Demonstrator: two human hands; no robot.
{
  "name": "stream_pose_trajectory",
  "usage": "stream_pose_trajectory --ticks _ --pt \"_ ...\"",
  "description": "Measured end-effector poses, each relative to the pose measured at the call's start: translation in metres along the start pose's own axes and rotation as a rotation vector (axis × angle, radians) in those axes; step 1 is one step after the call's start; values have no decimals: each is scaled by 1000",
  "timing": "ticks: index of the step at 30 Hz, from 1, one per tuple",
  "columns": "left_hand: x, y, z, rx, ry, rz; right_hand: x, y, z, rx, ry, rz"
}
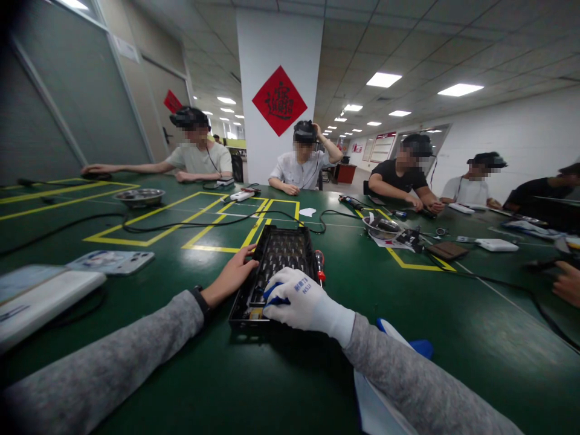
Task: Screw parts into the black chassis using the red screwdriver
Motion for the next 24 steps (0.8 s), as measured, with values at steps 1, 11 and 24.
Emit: stream_pose_trajectory --ticks 1,11,24 --pt "0 0 0 -3 -1 1 0 0 0 -4 -3 -6" --pt "0 -1 0 5 -6 11 -2 0 -1 23 3 -28" --pt "-1 0 -1 2 -3 -2 -3 -1 -1 -21 0 -24"
Point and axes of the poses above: each hand's wrist, its own z-axis away from the middle knuckle, its own x-axis out of the palm, y = z × x, the point moved 1 cm from there along -z, towards the middle knuckle, and after that the axes turned 8 degrees about z, right-handed, at the moved point
